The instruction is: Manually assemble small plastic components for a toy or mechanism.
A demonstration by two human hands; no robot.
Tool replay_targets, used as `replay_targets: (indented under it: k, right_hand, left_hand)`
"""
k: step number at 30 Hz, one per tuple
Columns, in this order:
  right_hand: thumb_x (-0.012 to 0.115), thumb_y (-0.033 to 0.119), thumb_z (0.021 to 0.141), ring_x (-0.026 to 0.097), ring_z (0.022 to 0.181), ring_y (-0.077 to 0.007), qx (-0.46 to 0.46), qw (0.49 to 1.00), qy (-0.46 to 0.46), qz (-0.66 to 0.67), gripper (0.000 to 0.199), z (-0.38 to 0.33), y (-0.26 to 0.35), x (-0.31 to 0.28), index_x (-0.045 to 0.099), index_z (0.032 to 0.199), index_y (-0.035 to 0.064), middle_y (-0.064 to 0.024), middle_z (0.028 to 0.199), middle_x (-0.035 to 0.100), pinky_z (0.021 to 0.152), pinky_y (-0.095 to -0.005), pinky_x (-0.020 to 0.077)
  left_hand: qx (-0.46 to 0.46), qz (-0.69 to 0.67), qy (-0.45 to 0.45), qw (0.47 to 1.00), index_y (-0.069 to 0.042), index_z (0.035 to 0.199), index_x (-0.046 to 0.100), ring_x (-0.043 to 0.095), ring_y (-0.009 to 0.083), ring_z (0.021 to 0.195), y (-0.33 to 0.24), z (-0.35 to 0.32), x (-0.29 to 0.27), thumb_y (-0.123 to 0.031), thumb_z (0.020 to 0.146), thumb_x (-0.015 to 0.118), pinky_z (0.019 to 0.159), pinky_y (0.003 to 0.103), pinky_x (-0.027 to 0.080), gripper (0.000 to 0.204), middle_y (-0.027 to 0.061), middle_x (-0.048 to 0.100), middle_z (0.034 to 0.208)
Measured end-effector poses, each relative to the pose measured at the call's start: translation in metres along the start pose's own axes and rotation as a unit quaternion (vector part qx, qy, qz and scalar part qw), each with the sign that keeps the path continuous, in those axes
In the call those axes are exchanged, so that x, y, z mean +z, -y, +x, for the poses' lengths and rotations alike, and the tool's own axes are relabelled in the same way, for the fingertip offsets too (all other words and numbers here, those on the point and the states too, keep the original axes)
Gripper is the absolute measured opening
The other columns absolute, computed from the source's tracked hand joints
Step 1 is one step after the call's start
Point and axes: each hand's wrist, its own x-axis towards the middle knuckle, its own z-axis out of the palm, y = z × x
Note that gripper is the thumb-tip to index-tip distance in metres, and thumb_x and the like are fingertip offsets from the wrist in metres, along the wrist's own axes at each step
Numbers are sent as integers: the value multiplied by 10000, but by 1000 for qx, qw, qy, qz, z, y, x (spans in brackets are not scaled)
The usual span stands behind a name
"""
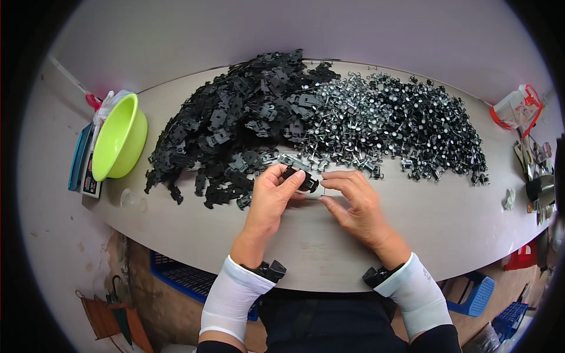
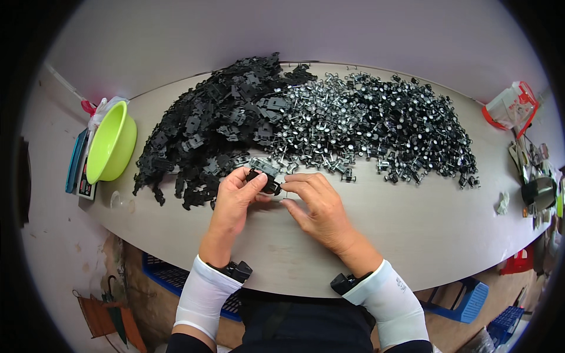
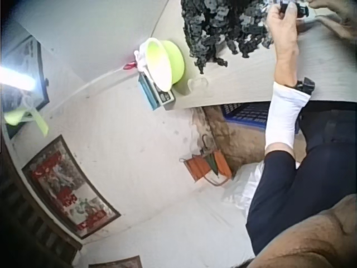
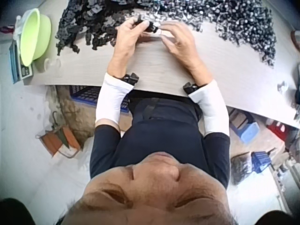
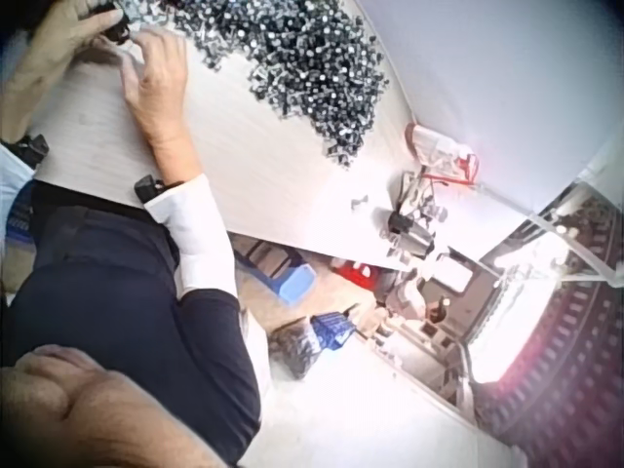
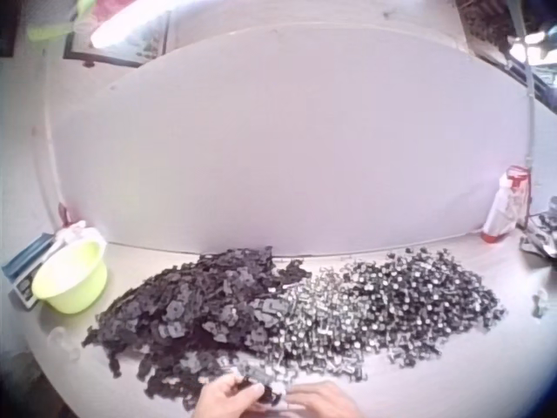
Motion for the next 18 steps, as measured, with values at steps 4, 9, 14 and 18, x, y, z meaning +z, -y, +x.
replay_targets:
  k: [4,9,14,18]
  right_hand:
    - [770,19,739,612,989,-296,-1,1000,9,-10,325,-1,-6,0,649,1040,42,-107,1074,661,843,-382,506]
    - [757,7,749,614,939,-303,9,1000,19,-4,338,-1,-9,4,630,1061,33,-118,1033,654,805,-383,508]
    - [746,1,762,620,877,-303,32,999,25,12,350,-1,-10,8,613,1085,22,-119,989,650,759,-379,513]
    - [749,5,763,624,876,-304,23,1000,11,9,352,-2,-7,9,613,1088,15,-119,975,653,752,-378,517]
  left_hand:
    - [-2,-42,17,999,-53,964,630,651,90,744,16,3,8,-120,936,677,678,242,551,86,31,688,886]
    - [-8,-78,8,997,-47,937,621,637,87,721,21,1,14,-102,941,665,676,237,537,71,36,686,874]
    - [-20,-134,2,991,-58,925,618,627,101,720,30,2,9,-84,941,657,688,241,513,49,37,683,863]
    - [-26,-139,-10,990,-61,925,618,613,98,718,28,-2,14,-81,937,663,668,235,498,50,34,682,859]
